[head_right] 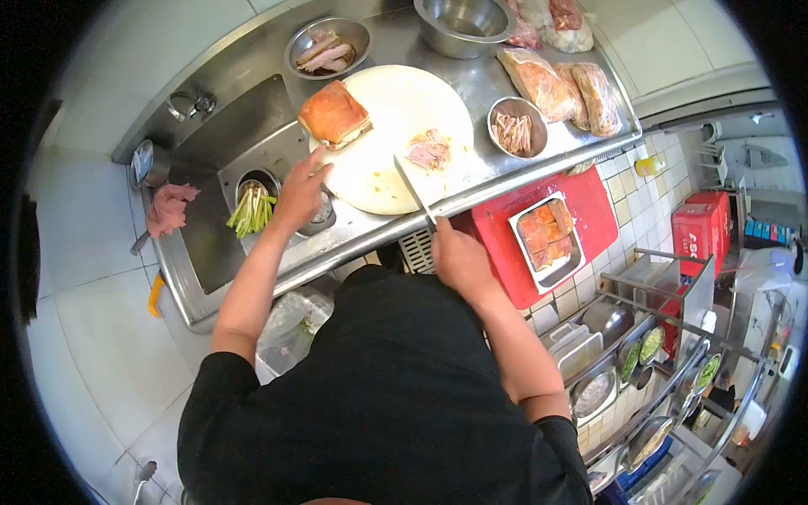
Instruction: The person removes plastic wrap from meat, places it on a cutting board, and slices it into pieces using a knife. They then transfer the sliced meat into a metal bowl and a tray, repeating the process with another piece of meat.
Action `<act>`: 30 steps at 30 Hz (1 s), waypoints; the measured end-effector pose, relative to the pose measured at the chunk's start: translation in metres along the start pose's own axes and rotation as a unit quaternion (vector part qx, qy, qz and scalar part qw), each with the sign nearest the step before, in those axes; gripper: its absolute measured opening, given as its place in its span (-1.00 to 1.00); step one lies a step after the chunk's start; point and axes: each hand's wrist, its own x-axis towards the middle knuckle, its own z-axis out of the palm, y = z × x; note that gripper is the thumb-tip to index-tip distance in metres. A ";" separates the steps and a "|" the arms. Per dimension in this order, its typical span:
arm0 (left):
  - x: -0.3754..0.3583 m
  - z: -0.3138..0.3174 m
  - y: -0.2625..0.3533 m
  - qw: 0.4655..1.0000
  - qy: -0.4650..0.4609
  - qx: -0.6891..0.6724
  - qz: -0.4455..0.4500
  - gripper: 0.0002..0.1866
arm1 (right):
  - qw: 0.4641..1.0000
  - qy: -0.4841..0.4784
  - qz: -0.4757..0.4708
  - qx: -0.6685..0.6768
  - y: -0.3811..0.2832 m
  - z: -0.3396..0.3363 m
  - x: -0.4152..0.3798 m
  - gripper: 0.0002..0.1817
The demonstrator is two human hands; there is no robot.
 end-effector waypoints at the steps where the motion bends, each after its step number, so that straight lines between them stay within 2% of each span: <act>1: -0.011 -0.006 -0.017 1.000 0.004 0.014 0.021 -0.50 | 1.000 -0.005 -0.004 -0.003 -0.004 0.009 0.005 -0.69; 3: -0.049 -0.024 -0.043 0.997 -0.048 0.044 -0.030 -0.50 | 0.997 -0.022 -0.066 0.016 -0.015 0.028 0.009 -0.71; 4: -0.070 -0.028 -0.062 0.997 -0.015 0.034 -0.066 -0.50 | 0.997 -0.025 -0.065 0.019 -0.021 0.033 0.013 -0.71; 6: -0.110 -0.045 -0.094 0.987 0.025 0.050 -0.154 -0.51 | 0.975 -0.057 -0.196 0.089 -0.034 0.036 0.024 -0.76; 7: -0.126 -0.058 -0.105 0.975 0.034 0.079 -0.207 -0.52 | 0.976 -0.090 -0.190 0.065 -0.046 0.034 0.029 -0.73; 10: -0.166 -0.086 -0.147 0.935 0.179 0.183 -0.247 -0.58 | 0.982 -0.072 -0.160 0.074 -0.059 0.030 0.043 -0.70; 12: -0.182 -0.100 -0.159 0.892 0.190 0.084 -0.402 -0.61 | 0.983 -0.056 -0.161 0.073 -0.061 0.019 0.054 -0.67; 16: -0.172 -0.108 -0.159 0.857 0.224 0.004 -0.465 -0.62 | 0.982 -0.080 -0.158 0.070 -0.069 -0.006 0.067 -0.68; 18: -0.151 -0.117 -0.138 0.827 0.146 -0.001 -0.543 -0.46 | 0.983 -0.071 -0.142 0.092 -0.074 -0.020 0.065 -0.68; 19: -0.148 -0.109 -0.139 0.825 0.146 -0.003 -0.545 -0.46 | 0.985 -0.054 -0.131 0.097 -0.070 -0.025 0.062 -0.66; 21: -0.137 -0.085 -0.142 0.881 0.220 0.207 -0.365 -0.28 | 0.991 -0.025 -0.096 0.093 -0.053 -0.036 0.051 -0.64; 22: -0.130 -0.080 -0.137 0.883 0.221 0.200 -0.362 -0.28 | 0.994 0.009 -0.061 0.092 -0.042 -0.042 0.043 -0.63; 23: -0.123 -0.077 -0.133 0.905 0.203 0.132 -0.351 -0.22 | 0.991 0.037 -0.024 0.123 -0.023 -0.042 0.036 -0.61; 24: -0.112 -0.076 -0.126 0.922 0.181 0.063 -0.337 -0.16 | 0.983 0.097 -0.042 0.149 -0.004 -0.043 0.029 -0.62; 26: -0.068 -0.072 -0.079 0.916 0.175 -0.072 -0.353 -0.38 | 0.990 0.113 0.039 0.078 0.021 -0.062 0.014 -0.65; 27: -0.043 -0.067 -0.048 0.904 0.162 -0.143 -0.369 -0.47 | 0.989 0.117 0.044 0.076 0.040 -0.064 0.007 -0.65; 29: 0.000 -0.028 -0.001 0.899 0.113 -0.293 -0.304 -0.61 | 0.977 0.139 0.113 0.116 0.081 -0.055 -0.002 -0.68; 30: 0.026 -0.021 0.036 0.913 0.048 -0.285 -0.288 -0.61 | 0.976 0.142 0.116 0.117 0.090 -0.051 -0.005 -0.68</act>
